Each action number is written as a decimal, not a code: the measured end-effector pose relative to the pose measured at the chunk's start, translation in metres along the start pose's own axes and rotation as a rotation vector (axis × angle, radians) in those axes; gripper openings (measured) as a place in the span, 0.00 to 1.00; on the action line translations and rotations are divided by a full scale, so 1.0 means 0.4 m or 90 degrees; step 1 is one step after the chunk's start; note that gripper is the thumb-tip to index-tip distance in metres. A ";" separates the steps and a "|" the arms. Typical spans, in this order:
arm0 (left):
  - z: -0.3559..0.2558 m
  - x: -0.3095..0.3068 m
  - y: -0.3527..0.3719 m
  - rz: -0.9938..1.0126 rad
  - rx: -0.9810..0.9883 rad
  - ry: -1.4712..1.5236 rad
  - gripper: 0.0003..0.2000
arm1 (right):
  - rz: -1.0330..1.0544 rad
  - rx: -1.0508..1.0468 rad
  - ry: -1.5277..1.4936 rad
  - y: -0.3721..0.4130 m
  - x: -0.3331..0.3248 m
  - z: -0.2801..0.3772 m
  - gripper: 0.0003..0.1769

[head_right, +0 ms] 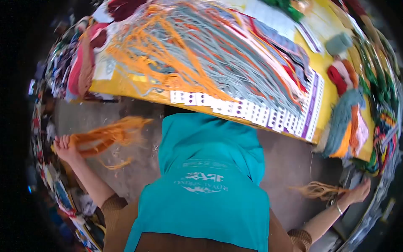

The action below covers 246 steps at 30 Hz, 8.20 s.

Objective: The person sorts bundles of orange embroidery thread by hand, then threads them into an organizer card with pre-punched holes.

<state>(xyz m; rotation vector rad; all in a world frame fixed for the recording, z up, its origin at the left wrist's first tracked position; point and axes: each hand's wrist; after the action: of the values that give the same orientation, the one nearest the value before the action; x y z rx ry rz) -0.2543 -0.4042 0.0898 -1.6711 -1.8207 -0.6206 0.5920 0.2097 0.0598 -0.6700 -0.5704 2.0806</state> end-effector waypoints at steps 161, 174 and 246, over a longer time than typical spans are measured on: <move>0.649 0.477 0.703 0.525 -0.671 -0.132 0.29 | 1.071 0.758 -0.530 1.009 0.275 0.764 0.03; 0.675 0.462 0.716 0.488 -0.677 -0.129 0.26 | 1.055 0.719 -0.499 1.025 0.276 0.738 0.02; 0.667 0.453 0.705 0.342 -0.590 -0.278 0.19 | 1.011 0.789 -0.562 1.060 0.283 0.712 0.03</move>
<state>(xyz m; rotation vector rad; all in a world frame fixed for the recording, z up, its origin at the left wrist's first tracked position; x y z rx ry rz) -0.0106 -0.0612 0.0094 -2.9622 -1.2575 -0.9853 0.1041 0.0360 -0.0129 0.9487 1.3022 3.3615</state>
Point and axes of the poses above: each hand's wrist, its own y-axis away from the middle knuckle, its own x-axis out of the palm, z = x × y, and after that the axes turned 10 degrees about -z, right-handed
